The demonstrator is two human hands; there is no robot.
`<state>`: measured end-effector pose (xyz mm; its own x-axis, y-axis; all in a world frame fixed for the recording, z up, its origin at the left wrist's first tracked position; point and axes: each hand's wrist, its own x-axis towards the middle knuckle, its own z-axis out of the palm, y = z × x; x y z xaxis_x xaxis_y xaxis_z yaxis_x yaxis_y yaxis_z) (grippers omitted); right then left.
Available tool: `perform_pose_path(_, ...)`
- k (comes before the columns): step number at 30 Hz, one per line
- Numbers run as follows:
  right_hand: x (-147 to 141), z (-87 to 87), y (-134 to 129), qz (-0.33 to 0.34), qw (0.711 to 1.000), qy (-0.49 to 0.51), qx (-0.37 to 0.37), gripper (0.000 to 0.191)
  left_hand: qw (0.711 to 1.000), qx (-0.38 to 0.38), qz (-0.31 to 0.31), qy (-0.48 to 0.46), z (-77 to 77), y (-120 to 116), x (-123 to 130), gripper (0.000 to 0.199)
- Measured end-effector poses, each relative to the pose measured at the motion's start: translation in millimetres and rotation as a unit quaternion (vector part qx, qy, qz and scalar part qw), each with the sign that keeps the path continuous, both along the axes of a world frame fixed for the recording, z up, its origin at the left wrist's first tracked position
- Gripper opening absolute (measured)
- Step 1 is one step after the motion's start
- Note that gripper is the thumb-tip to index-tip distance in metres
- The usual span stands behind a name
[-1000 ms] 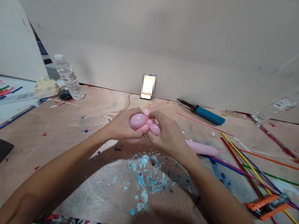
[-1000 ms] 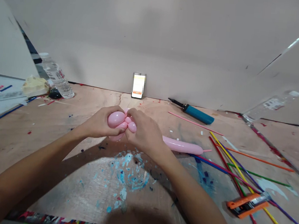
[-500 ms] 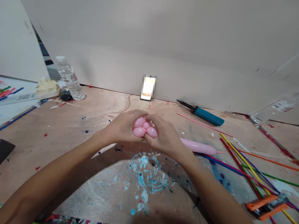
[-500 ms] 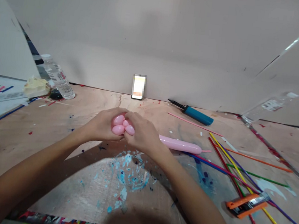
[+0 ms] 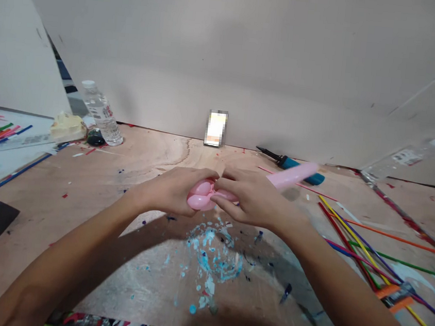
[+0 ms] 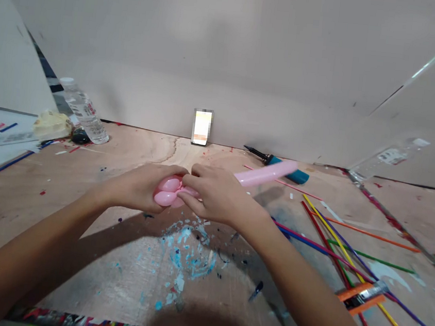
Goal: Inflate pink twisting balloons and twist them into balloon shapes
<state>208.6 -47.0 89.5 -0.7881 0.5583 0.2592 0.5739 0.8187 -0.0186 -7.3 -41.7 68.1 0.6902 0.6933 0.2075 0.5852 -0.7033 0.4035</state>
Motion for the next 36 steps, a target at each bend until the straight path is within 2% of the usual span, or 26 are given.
perform_pose_path(2,-1,1.5,2,0.03,0.999,0.002,0.02,0.028,1.0,-0.021,-0.001,-0.012,2.4,-1,-2,0.062)
perform_pose_path(6,-3,1.2,3,0.037,0.999,0.0,0.034,0.026,0.999,-0.015,0.007,-0.034,4.2,-1,-5,0.063)
perform_pose_path(12,-7,-6.4,-1,-0.031,0.999,0.025,0.027,0.031,0.998,0.053,0.001,-0.031,10.6,-3,-5,0.046)
perform_pose_path(14,-8,-8.8,-4,-0.034,0.999,0.015,0.04,0.034,0.998,0.062,-0.009,-0.02,14.0,-5,-6,0.04)
perform_pose_path(18,-9,-12.3,-8,-0.016,0.995,-0.031,0.098,0.031,1.0,-0.004,-0.024,0.009,18.0,-4,-10,0.029)
perform_pose_path(21,-10,-13.4,-8,-0.013,0.993,-0.031,0.116,0.027,0.999,-0.035,-0.012,0.016,16.8,-2,-14,0.035)
perform_pose_path(26,-13,-12.6,-3,-0.03,0.99,-0.048,0.127,0.017,0.999,-0.029,-0.005,0.025,13.4,-1,-15,0.034)
perform_pose_path(29,-14,-12.2,-3,-0.053,0.988,-0.07,0.126,0.019,0.999,-0.007,-0.001,0.036,13.2,-2,-15,0.03)
perform_pose_path(32,-12,-12.3,-5,-0.035,0.988,-0.081,0.128,0.024,0.999,0.001,0.003,0.048,12.3,-2,-14,0.026)
perform_pose_path(36,-9,-13.9,-6,-0.033,0.989,-0.067,0.128,0.033,0.998,0.001,0.022,0.051,9.1,-2,-12,0.047)
